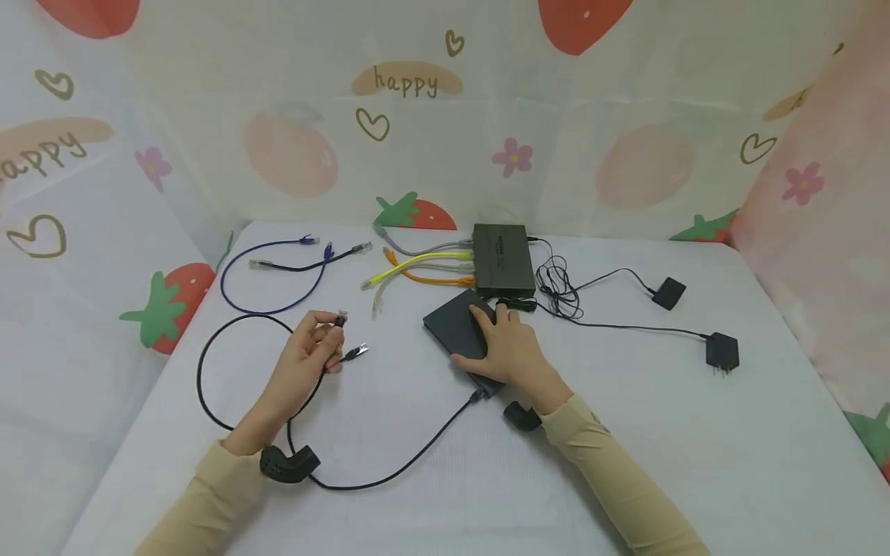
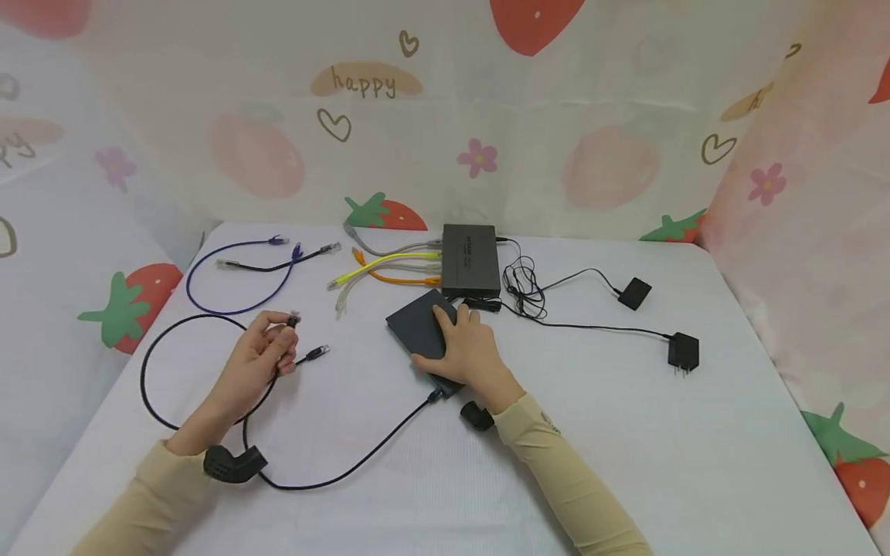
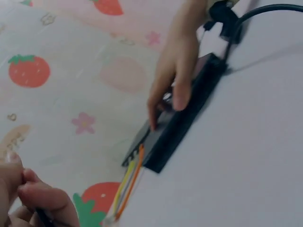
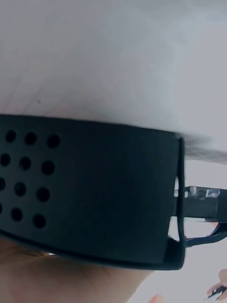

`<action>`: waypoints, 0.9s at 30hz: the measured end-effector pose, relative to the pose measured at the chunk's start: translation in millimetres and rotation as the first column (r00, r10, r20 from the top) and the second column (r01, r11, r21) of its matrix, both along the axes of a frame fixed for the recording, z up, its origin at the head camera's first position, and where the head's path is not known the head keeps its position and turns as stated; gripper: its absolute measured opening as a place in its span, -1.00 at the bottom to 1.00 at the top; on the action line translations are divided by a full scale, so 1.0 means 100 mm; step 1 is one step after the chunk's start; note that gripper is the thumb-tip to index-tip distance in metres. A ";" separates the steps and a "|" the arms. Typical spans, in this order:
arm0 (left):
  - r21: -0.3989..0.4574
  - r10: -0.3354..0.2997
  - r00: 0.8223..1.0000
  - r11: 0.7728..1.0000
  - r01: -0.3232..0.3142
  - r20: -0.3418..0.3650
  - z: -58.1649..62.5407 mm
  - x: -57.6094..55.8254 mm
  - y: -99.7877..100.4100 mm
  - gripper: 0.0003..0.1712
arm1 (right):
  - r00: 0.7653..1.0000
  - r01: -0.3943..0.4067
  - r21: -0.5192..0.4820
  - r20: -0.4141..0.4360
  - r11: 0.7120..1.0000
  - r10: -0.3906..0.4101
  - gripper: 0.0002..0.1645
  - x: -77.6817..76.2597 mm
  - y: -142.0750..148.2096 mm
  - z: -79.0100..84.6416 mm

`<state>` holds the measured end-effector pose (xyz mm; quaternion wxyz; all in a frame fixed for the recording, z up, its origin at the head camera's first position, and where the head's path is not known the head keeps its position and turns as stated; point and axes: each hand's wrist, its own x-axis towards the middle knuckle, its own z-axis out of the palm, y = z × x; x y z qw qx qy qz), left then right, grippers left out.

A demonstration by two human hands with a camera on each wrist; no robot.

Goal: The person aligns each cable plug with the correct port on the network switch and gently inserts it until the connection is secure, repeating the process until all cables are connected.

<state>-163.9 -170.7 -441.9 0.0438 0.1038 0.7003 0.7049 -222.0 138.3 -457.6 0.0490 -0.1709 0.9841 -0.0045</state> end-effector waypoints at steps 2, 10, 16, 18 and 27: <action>-0.029 -0.037 0.999 0.999 0.038 0.034 -0.04 0.02 0.09 -0.75 | 1.000 -0.003 0.001 0.002 1.000 0.003 0.17 0.00 0.00 0.00; -0.129 -0.164 0.965 0.973 0.193 0.206 -0.16 0.07 0.44 -0.61 | 1.000 -0.005 -0.012 -0.003 1.000 0.005 0.17 0.00 0.00 0.00; -0.150 -0.208 0.945 0.957 0.250 0.251 -0.24 0.05 0.58 -0.68 | 1.000 -0.003 -0.034 0.013 0.999 0.003 0.18 0.00 0.00 -0.01; -0.160 -0.222 0.941 0.950 0.268 0.255 -0.27 0.04 0.62 -0.69 | 1.000 -0.006 -0.035 0.029 0.999 0.007 0.20 0.00 0.00 0.00; -0.154 -0.275 0.915 0.932 0.330 0.296 -0.36 0.00 0.83 -0.67 | 0.968 -0.093 -0.084 0.227 0.992 0.109 0.31 0.10 0.22 0.20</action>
